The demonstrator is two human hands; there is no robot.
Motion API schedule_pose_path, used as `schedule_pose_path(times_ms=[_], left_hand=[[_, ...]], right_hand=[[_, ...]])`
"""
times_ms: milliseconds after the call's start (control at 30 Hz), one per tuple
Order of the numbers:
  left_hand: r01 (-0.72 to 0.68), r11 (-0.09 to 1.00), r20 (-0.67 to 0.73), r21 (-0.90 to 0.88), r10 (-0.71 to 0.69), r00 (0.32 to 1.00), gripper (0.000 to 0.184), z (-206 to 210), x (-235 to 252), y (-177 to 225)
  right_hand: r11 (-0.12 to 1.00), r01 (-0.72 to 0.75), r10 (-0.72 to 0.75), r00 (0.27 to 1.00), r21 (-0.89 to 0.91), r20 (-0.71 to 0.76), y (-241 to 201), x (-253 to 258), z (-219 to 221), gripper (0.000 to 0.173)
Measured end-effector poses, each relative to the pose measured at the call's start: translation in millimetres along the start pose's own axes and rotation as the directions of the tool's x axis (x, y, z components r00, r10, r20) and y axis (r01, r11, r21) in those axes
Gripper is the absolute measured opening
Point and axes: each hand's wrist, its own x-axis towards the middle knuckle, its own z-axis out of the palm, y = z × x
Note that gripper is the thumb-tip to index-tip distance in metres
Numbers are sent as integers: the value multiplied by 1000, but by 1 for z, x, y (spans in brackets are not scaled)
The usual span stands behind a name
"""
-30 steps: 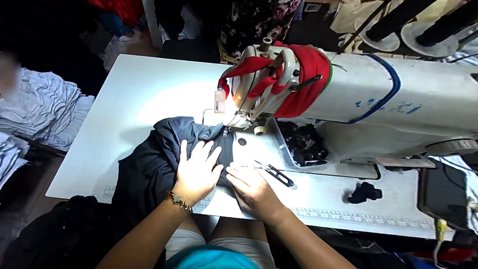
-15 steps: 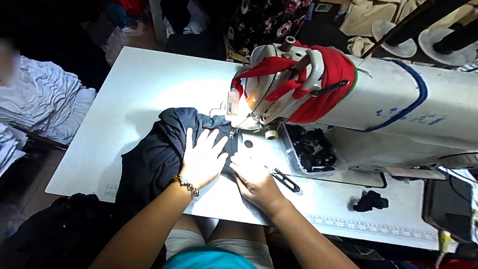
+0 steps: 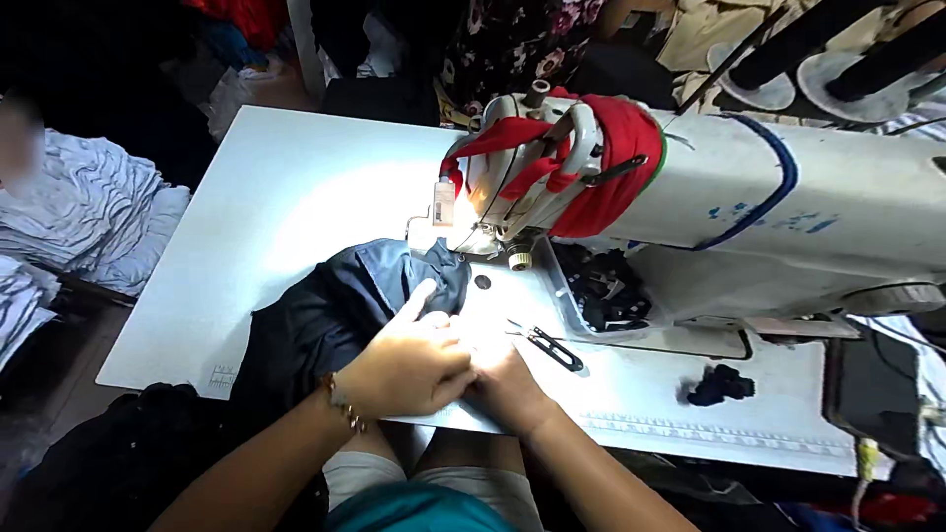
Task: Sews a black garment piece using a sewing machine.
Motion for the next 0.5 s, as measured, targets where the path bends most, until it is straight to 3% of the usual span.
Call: schedule_pose_path(times_ms=[67,167,267,367,433,500], left_hand=[[188,977,11,102,-190,982,37,7,-1,-13],[423,859,58,287,-456,888,50,17,-11,-23],[455,835,-31,310,-470,882,47,24,-16,-14],[470,869,-239,156,-428,871,32,19,-16,-6],[465,882,-419,-78,-452,787,24,14,-12,-3],[371,870,-555,-325,-493,670,17,7,-3,-1]], right_hand=[[1000,-15,15,1000,-7,-6,-6,-14,-2,14],[1000,-30,30,999,-7,19,-6,-27,-6,20],[1000,-15,15,1000,10,13,-2,-26,-5,21],[999,-40,40,999,26,-7,1,-29,0,23],[997,-73,73,997,17,-16,2,-31,4,25],[995,-96,96,995,16,-30,2,-32,7,25]])
